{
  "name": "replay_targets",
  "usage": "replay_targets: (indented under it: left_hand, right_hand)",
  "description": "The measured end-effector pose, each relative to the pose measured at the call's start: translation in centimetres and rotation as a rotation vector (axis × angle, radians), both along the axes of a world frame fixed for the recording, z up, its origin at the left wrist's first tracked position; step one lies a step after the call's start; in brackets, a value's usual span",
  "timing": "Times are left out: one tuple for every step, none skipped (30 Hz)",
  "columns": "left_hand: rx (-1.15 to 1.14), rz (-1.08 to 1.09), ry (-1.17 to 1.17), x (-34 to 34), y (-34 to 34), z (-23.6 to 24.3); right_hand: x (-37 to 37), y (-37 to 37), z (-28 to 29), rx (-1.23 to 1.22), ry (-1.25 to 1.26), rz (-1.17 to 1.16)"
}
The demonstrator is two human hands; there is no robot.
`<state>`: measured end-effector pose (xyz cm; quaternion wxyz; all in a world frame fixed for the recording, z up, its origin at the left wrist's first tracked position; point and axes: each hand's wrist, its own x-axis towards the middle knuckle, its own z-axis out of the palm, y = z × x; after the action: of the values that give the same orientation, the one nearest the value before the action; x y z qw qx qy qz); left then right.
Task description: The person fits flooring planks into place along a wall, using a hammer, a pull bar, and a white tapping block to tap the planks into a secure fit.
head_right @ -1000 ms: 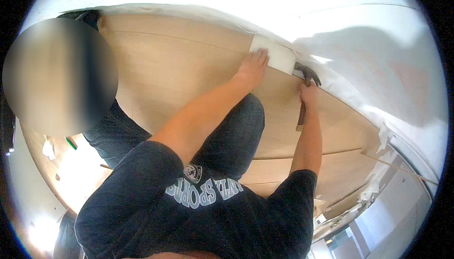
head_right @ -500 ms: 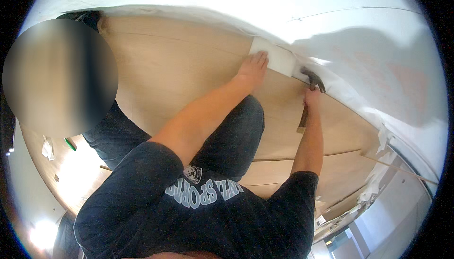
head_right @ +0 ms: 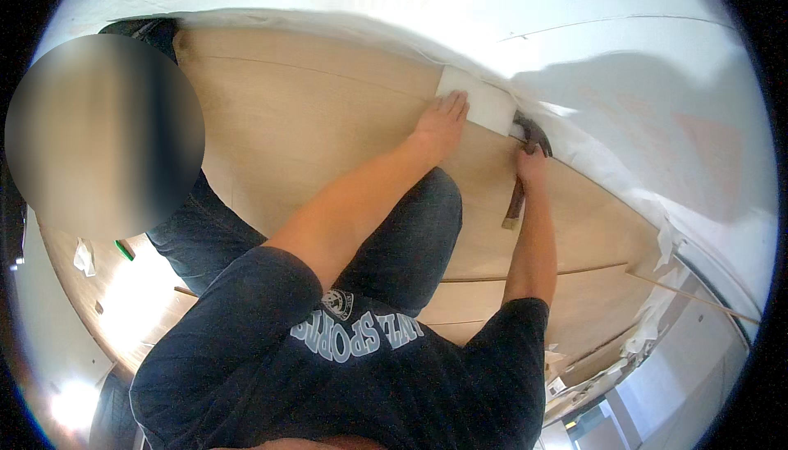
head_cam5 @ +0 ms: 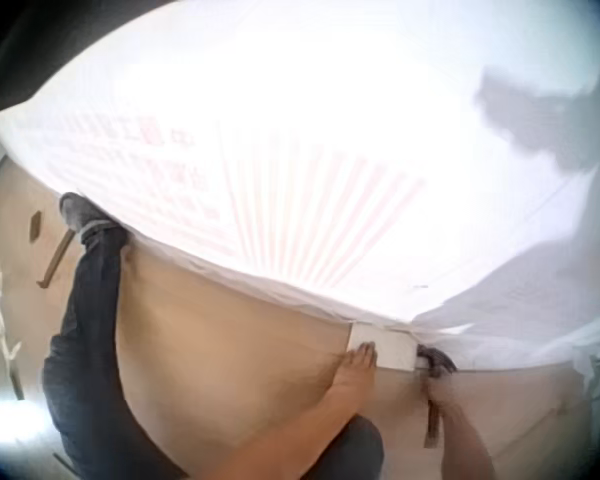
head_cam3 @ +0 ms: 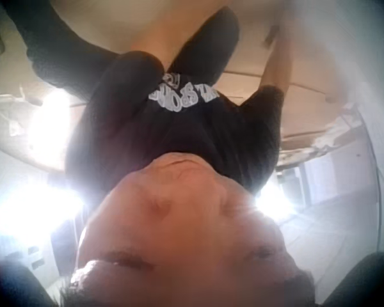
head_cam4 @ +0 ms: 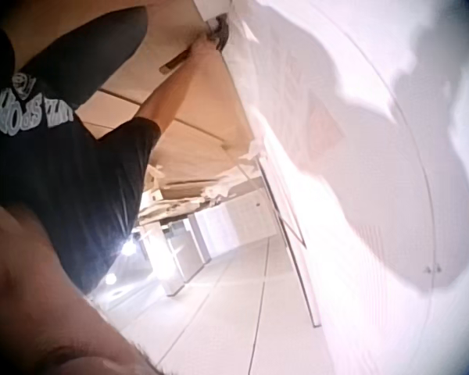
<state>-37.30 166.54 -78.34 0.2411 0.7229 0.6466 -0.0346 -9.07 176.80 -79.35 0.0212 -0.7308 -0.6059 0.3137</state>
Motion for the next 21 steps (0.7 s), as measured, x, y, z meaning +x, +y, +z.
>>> replay_targets:
  left_hand:
    - [0.019, 0.007, 0.001, -0.1, -0.4, -0.1]
    - [0.05, 0.008, -0.006, -0.1, -0.4, 0.0]
    - [0.08, 0.009, -0.013, 0.1, -0.3, 0.1]
    - [0.066, 0.029, -0.024, -0.3, -0.3, -0.5]
    - [0.051, 0.049, -0.035, -0.8, -0.4, -1.1]
    - [0.036, 0.07, -0.044, -1.3, -0.5, -1.7]
    - [0.008, 0.056, -0.028, -1.7, -0.5, -1.5]
    - [0.001, 0.017, -0.045, -0.9, -0.1, 0.0]
    - [0.023, -0.037, -0.092, 0.8, 0.9, 1.9]
    - [0.014, -0.024, -0.06, 0.3, 0.6, 1.5]
    - [0.009, -0.014, -0.037, 0.2, 0.4, 1.1]
    - [0.006, -0.007, -0.018, 0.2, 0.3, 0.7]
    - [0.006, -0.012, -0.022, 0.4, 0.2, 0.6]
    - [-0.013, 0.0, -0.004, -0.3, -0.3, 0.0]
    - [-0.02, 0.01, 0.014, -1.0, -0.4, -0.4]
    - [-0.02, 0.002, 0.027, -1.4, -0.5, -0.4]
    - [-0.017, -0.009, 0.034, -1.5, -0.6, 0.0]
    - [-0.018, -0.017, 0.042, -1.7, -0.8, 0.2]
    - [0.007, -0.005, 0.027, -1.6, -0.6, 0.3]
    - [0.037, -0.001, -0.003, -0.9, -0.3, 0.4]
    - [0.074, -0.005, -0.041, 0.2, 0.0, 0.7]
  right_hand:
    - [-0.7, -0.4, -0.4, 0.008, -0.028, 0.035]
    - [0.7, 0.1, -0.8, -0.005, -0.041, 0.045]
    - [2.2, 0.7, -1.2, -0.019, -0.054, 0.054]
    - [1.6, 1.1, -1.4, -0.042, -0.052, 0.081]
    - [1.0, 1.4, -1.7, -0.071, -0.028, 0.03]
    - [0.6, 1.6, -1.8, -0.102, -0.004, -0.018]
    - [0.2, 1.6, -2.1, -0.135, 0.019, -0.077]
    - [3.8, 2.1, -3.2, -0.047, -0.027, -0.046]
    - [10.5, 3.2, -3.6, 0.067, -0.106, -0.028]
    - [9.0, 3.0, -4.7, 0.074, -0.117, 0.056]
    - [7.5, 2.9, -5.1, 0.088, -0.136, 0.138]
    - [6.2, 2.7, -5.2, 0.109, -0.159, 0.216]
    - [6.5, 2.5, -4.9, 0.069, -0.106, 0.179]
    - [4.2, 1.8, -4.3, -0.013, -0.025, 0.142]
    - [2.2, 1.2, -3.2, -0.093, 0.045, 0.099]
    - [1.1, 0.9, -1.8, -0.112, 0.057, 0.054]
    - [0.8, 0.8, -0.9, -0.13, 0.063, 0.007]
    - [0.4, 0.6, -0.5, -0.15, 0.071, -0.038]
    - [1.1, 0.9, -0.1, -0.146, 0.067, -0.077]
    - [3.5, 1.3, -0.8, -0.019, 0.008, 0.019]
    - [6.8, 1.6, -1.9, 0.112, -0.064, 0.109]
